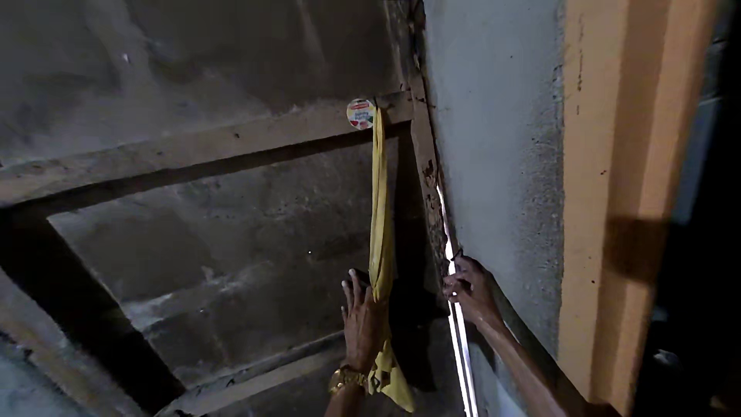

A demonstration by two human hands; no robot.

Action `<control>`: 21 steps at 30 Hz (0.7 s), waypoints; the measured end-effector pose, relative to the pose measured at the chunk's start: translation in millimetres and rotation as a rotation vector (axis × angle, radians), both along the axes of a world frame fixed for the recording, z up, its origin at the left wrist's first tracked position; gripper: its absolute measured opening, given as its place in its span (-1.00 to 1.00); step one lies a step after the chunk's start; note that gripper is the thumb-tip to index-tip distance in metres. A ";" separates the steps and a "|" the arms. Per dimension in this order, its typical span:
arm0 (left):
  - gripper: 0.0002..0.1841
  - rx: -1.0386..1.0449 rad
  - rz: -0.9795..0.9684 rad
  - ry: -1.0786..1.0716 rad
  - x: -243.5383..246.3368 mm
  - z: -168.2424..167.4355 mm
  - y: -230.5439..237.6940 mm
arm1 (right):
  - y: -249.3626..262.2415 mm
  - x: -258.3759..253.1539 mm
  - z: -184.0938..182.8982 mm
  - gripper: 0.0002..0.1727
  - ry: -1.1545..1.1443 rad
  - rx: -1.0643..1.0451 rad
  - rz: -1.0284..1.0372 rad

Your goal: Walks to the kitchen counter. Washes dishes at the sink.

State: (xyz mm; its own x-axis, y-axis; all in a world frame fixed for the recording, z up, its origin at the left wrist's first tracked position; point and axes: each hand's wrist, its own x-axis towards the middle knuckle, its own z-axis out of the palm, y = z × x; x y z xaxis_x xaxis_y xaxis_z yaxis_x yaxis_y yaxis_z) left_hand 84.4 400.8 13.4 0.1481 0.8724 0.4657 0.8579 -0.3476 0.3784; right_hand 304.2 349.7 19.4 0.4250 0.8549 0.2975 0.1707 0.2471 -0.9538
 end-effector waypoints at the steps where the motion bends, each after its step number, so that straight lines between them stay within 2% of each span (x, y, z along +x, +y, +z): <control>1: -0.39 -0.004 0.003 0.013 -0.6 1.7 -2.3 | 0.3 0.3 2.1 -0.34 -0.012 0.003 0.008; 7: -0.39 -0.092 0.010 0.029 -9.5 10.7 -19.1 | -2.7 2.8 12.6 -0.28 -0.052 0.017 0.059; 12: -0.36 -0.156 0.001 -0.063 -7.6 -6.0 -37.7 | -12.6 -0.9 9.0 -0.23 -0.021 0.044 0.115; 14: -0.33 -0.116 -0.033 -0.101 -5.5 -20.2 -52.7 | -26.1 -6.1 1.9 -0.32 -0.069 0.148 0.127; 16: -0.31 -0.029 -0.066 -0.175 -10.9 -48.8 -72.7 | -42.1 -20.8 -9.3 -0.42 -0.154 0.286 0.153; 18: -0.34 -0.022 -0.067 -0.281 -24.0 -91.4 -105.9 | -61.5 -45.0 -21.0 -0.58 -0.224 0.386 0.246; 20: -0.35 -0.106 0.009 -0.366 -45.7 -145.7 -153.2 | -76.9 -75.2 -35.2 -0.80 -0.296 0.376 0.431; 21: -0.36 -0.206 0.076 -0.412 -58.9 -172.9 -183.2 | -80.6 -92.8 -45.6 -0.85 -0.327 0.336 0.544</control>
State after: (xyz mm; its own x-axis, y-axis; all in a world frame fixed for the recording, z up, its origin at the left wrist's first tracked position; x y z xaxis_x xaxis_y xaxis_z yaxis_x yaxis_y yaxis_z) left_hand 25.4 217.6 -159.5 -0.0802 0.9542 0.2883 0.6419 -0.1718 0.7473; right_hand 211.4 269.1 -26.2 -0.1914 0.7597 0.6214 0.2040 0.6501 -0.7319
